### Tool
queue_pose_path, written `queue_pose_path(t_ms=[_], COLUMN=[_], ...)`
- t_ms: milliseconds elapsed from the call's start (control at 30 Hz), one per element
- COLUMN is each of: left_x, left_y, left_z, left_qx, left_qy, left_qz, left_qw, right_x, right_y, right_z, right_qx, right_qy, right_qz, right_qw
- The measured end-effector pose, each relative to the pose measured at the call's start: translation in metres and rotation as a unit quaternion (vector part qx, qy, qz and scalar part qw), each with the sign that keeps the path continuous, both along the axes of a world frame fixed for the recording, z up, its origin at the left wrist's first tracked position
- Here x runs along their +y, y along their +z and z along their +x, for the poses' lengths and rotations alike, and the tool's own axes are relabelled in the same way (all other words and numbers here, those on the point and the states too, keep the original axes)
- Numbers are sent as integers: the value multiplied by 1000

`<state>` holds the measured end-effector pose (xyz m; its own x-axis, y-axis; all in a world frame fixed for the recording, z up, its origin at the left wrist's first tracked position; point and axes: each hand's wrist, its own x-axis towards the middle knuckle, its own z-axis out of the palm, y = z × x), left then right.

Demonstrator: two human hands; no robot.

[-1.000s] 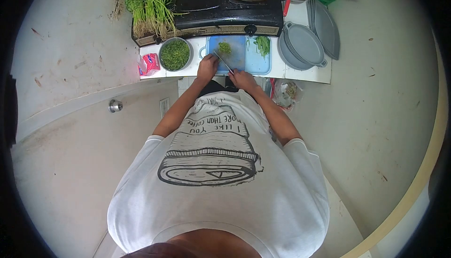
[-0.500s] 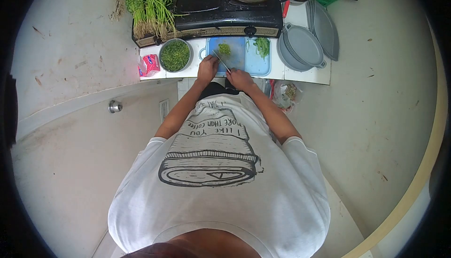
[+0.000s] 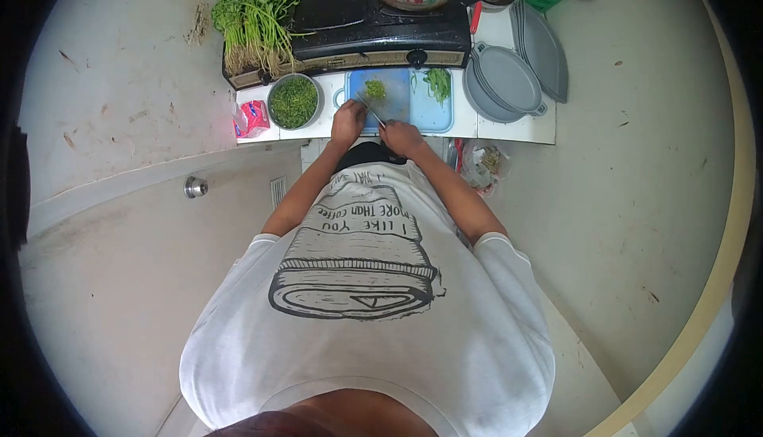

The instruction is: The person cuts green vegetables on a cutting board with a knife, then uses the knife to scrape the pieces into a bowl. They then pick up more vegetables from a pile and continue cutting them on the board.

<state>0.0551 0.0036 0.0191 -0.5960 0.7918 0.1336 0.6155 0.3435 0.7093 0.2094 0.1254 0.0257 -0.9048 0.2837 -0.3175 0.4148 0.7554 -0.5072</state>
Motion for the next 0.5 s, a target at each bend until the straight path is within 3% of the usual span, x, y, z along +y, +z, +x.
queue_pose_path(t_ms=[500], left_x=[-2], left_y=[-5], left_z=[0], left_qx=[-17], left_qy=[13], left_qz=[-6], left_qw=[1000], right_x=[-7], right_y=[2], right_z=[4], right_qx=[-30], right_qy=[-20], right_qz=[-12], right_qw=[999])
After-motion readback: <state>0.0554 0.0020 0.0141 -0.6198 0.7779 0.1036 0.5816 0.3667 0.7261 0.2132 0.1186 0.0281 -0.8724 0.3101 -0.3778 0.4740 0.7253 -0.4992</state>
